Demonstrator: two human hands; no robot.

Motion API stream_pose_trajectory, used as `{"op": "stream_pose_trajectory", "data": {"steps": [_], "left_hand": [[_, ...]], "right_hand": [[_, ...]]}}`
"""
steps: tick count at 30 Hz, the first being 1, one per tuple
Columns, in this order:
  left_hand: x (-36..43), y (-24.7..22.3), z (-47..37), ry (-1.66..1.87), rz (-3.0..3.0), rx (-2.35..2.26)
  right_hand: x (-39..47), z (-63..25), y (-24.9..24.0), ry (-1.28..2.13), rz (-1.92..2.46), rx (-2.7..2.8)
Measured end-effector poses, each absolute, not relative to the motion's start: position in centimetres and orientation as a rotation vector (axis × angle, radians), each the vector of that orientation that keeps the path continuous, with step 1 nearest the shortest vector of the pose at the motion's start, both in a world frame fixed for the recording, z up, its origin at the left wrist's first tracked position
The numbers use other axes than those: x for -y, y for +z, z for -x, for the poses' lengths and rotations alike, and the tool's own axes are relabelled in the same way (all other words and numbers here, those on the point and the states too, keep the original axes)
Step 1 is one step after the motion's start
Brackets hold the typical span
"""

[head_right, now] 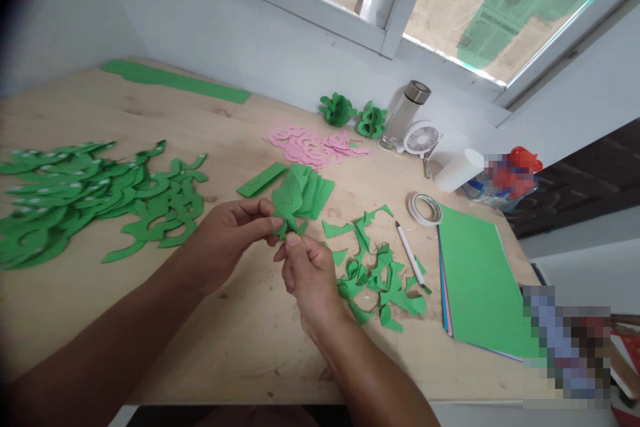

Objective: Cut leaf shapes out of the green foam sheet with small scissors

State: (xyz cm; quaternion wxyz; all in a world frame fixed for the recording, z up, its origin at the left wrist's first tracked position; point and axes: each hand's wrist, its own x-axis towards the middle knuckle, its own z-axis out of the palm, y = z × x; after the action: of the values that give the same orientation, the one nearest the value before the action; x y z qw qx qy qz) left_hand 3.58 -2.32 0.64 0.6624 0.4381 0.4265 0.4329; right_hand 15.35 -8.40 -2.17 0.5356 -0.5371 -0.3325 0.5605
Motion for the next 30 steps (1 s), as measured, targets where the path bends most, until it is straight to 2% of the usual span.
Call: {"op": "stream_pose_trajectory", "data": {"steps": [30], "left_hand": [[2.33,0.57,-3.6,0.981,-0.995,-0.979]], "right_hand": [[8.45,-15.37,-2.37,1.331,1.272,0.767]]}}
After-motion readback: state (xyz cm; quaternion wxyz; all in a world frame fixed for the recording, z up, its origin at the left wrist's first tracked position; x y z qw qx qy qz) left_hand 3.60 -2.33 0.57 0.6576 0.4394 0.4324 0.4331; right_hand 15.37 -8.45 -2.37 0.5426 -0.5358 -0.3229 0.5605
